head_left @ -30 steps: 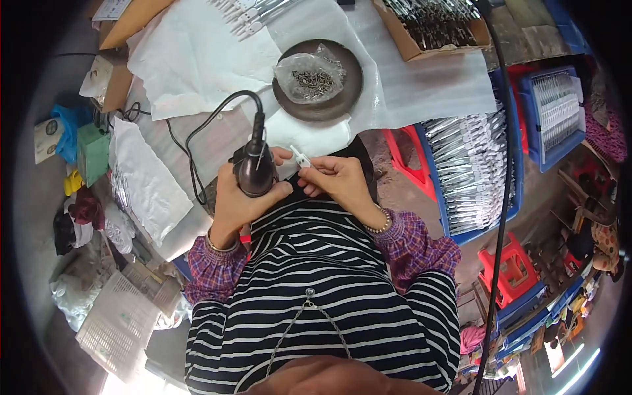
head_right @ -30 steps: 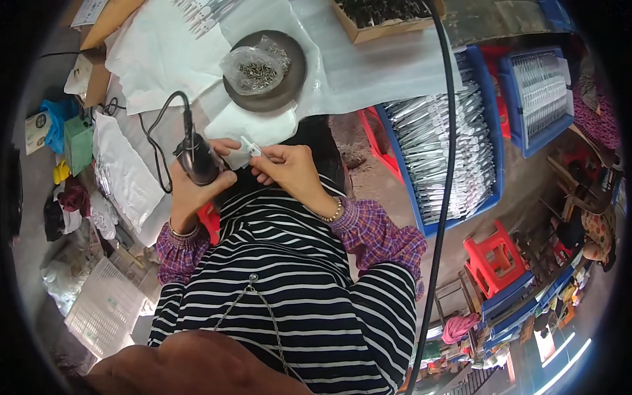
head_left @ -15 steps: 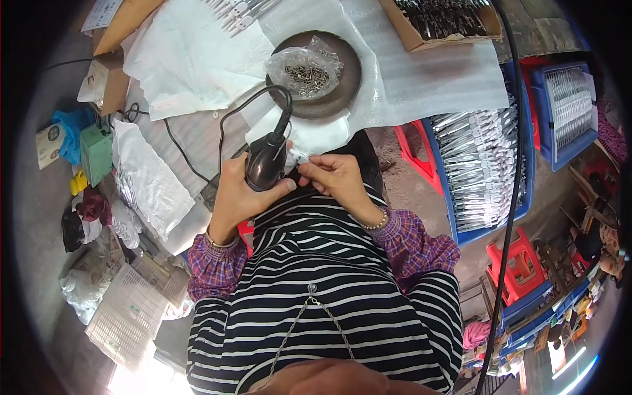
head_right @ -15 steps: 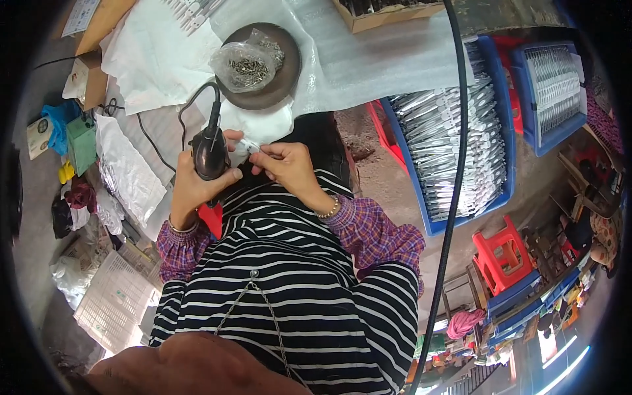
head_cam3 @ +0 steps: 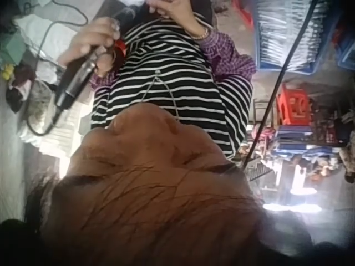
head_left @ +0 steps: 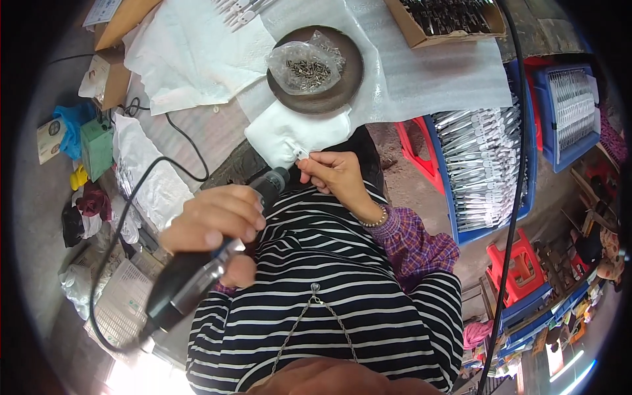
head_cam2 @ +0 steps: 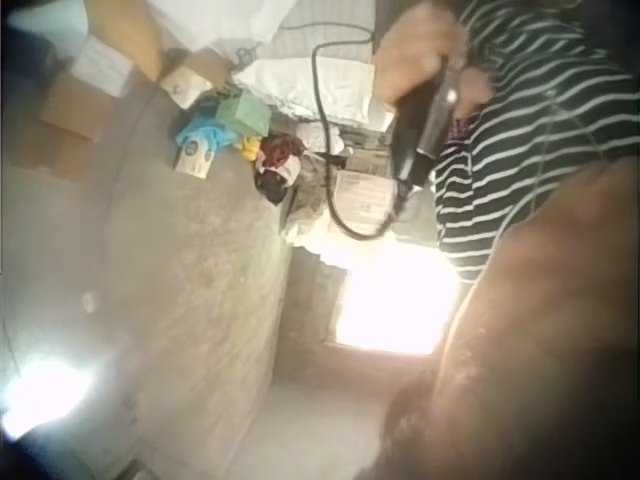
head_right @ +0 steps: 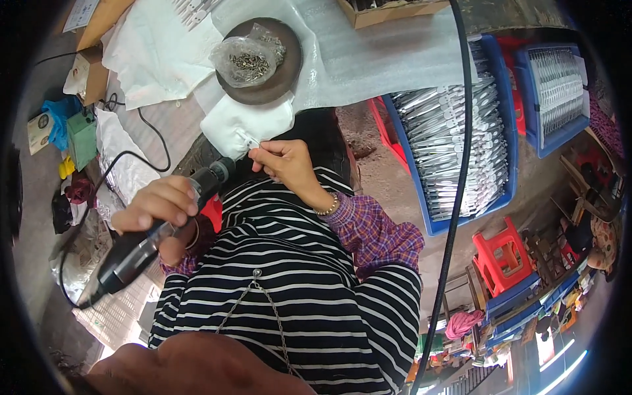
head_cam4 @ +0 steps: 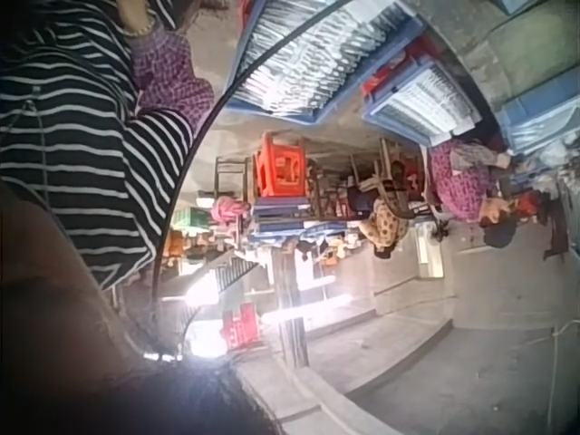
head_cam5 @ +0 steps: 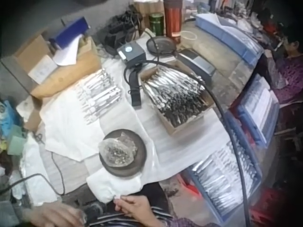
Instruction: Polishing or grinding small hardware components using a handheld rotary tool.
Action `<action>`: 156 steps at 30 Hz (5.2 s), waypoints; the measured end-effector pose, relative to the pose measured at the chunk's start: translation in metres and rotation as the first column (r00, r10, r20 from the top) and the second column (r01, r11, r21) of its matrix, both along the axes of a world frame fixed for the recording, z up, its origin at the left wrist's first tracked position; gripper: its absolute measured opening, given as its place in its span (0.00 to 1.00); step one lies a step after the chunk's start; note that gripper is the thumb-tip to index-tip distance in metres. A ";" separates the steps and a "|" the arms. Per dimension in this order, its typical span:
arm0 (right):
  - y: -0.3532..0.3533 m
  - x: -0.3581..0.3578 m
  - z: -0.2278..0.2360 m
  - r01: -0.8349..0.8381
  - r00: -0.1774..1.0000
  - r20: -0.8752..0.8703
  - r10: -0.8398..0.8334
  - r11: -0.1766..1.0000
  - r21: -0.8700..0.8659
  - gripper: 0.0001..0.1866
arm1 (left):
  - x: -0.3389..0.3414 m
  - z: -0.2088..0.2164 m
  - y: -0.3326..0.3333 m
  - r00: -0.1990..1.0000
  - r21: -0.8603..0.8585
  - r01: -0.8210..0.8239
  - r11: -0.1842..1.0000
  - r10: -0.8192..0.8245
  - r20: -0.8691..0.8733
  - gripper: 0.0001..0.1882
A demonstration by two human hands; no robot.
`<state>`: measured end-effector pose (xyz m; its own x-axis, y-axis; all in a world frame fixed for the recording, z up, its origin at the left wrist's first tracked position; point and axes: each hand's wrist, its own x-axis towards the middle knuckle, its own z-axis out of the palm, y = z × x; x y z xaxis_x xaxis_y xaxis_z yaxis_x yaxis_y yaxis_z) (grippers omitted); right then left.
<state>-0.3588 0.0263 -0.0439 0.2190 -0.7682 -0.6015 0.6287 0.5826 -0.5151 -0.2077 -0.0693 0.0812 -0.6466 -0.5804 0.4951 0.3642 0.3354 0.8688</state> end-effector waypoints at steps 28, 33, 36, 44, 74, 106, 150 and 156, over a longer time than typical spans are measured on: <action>0.008 0.007 -0.002 0.030 0.999 -0.018 -0.030 0.999 -0.023 0.10 | -0.042 0.001 0.005 0.998 -0.163 0.052 0.985 -0.044 0.051 0.15; 0.005 0.013 0.001 0.121 0.991 -0.058 -0.123 0.992 -0.031 0.13 | -0.042 0.000 0.009 0.997 -0.170 0.018 0.985 -0.006 0.071 0.15; 0.004 0.014 0.002 0.131 0.989 -0.068 -0.133 0.991 -0.032 0.13 | -0.041 -0.003 0.010 0.999 -0.166 0.012 0.986 -0.003 0.054 0.16; 0.004 0.009 0.003 0.068 0.994 -0.084 -0.072 0.996 -0.052 0.12 | -0.039 0.001 0.006 0.999 -0.146 0.013 0.989 -0.006 0.050 0.19; 0.004 0.009 0.003 0.074 0.996 -0.055 -0.076 0.997 -0.039 0.13 | -0.052 0.004 0.011 0.998 -0.195 0.009 0.981 0.004 0.068 0.14; -0.003 -0.009 0.023 -0.185 0.942 -0.303 0.146 0.978 -0.102 0.12 | -0.010 0.003 0.019 0.950 0.045 -0.233 0.972 0.237 -0.205 0.20; -0.100 0.025 0.073 -0.717 0.543 -0.801 -0.251 0.358 -0.598 0.08 | 0.112 -0.059 -0.012 0.970 0.346 0.004 0.938 0.080 -0.228 0.17; -0.096 0.030 0.074 -0.718 0.575 -0.780 -0.248 0.305 -0.626 0.05 | 0.113 -0.042 -0.002 0.983 0.244 -0.002 0.970 0.047 -0.179 0.18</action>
